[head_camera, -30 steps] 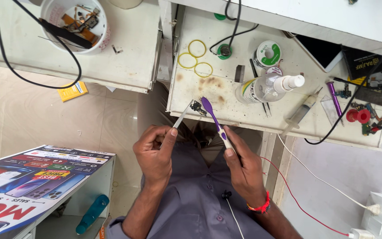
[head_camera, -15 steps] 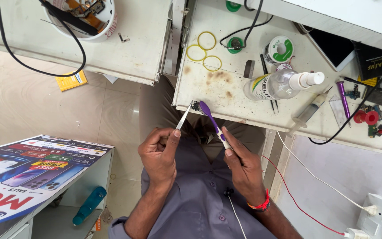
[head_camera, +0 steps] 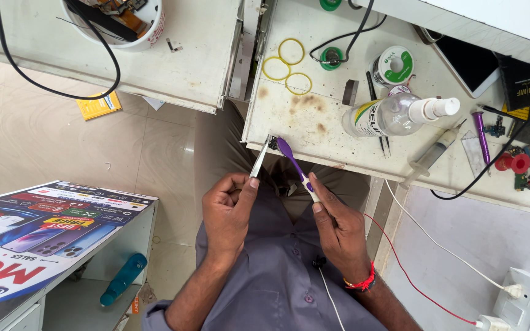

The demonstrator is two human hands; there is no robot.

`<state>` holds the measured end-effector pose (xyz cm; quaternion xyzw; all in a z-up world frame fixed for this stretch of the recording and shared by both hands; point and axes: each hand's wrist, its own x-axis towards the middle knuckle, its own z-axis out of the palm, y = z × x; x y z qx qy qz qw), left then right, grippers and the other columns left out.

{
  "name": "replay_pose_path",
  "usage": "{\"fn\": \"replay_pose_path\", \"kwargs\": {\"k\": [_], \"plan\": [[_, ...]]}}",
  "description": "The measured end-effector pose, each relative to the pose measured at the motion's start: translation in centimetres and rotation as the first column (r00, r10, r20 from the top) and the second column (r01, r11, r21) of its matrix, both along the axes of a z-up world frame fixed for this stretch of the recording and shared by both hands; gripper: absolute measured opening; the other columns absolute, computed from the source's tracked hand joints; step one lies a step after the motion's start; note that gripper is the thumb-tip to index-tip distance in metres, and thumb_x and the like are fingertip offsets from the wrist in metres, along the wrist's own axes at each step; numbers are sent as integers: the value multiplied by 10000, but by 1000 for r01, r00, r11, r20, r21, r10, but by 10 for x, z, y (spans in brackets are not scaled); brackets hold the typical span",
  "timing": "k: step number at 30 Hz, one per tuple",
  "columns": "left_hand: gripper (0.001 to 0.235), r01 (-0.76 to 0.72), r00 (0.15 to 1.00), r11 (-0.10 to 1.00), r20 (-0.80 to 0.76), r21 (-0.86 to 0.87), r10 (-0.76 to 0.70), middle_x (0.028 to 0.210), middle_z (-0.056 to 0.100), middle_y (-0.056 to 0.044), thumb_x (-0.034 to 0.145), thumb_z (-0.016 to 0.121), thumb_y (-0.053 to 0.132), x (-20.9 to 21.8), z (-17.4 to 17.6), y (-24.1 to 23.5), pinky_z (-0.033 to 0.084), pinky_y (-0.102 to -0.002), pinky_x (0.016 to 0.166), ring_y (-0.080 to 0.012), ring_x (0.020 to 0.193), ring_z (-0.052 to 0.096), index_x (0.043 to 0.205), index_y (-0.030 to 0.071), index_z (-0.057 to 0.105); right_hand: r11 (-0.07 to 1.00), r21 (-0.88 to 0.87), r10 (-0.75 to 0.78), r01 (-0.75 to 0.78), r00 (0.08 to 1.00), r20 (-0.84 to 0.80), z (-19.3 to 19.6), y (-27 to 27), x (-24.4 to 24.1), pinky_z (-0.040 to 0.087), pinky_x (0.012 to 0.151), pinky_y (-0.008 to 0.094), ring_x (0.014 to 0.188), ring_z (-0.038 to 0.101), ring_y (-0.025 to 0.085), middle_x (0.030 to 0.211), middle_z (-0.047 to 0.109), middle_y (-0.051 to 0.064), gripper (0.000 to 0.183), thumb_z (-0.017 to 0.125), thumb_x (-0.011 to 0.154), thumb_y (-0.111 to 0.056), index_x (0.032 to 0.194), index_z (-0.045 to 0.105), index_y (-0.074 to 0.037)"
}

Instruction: The person uses tweezers to hold a small electronic component and a toothbrush to scrub it. They apply a cleaning liquid from a spray bottle and continue scrubbing the component before inspecting it.

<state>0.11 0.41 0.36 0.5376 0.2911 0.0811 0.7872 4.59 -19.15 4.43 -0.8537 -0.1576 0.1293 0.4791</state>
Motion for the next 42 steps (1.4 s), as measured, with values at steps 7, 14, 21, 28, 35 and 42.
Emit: {"fn": "replay_pose_path", "kwargs": {"k": [7,14,21,28,35,42], "plan": [[197,185,977,956,-152,228,-152,620,678,29,996,650,186,6,12,7,306,-215,437,5,488,456,991,32,771,991,-106,-104,86,979,-177,-4,-2,-1,524,715,249,714,608,114,1236,794,127,447,603,993,-111,1440,609,-91],[196,303,942,793,-294,528,-164,508,588,-32,937,672,201,17,32,19,340,-293,423,-75,444,468,908,47,790,993,-91,-85,72,986,-146,-10,-4,0,518,814,277,894,617,170,1298,777,149,445,606,1026,-93,1471,609,-73],[261,439,891,623,-404,647,-209,491,599,-65,938,652,278,27,48,30,401,-349,434,-172,399,553,821,77,771,999,26,-27,29,998,-57,-10,-2,1,526,977,280,1176,711,183,1363,702,178,410,578,1030,-87,1438,587,-48],[242,470,878,688,-374,552,-299,468,507,-45,888,694,208,32,38,41,354,-317,429,-114,412,439,726,29,705,999,20,-45,47,992,-117,-13,-4,0,537,953,281,1142,716,178,1376,702,171,424,585,1025,-114,1446,583,-66],[255,371,929,833,-161,410,-334,524,406,46,908,671,122,27,13,42,278,-278,452,-31,509,335,686,10,612,990,36,-127,135,976,-175,-6,-9,-2,438,643,226,684,478,76,815,619,12,465,586,1023,-76,1487,583,-80],[230,247,969,882,-87,400,-232,527,406,51,905,665,93,3,9,20,269,-274,461,-28,508,339,699,-2,627,997,63,-43,46,998,-42,4,-1,-8,444,645,213,705,503,49,962,673,32,450,565,1016,-24,1462,559,-77]]}}
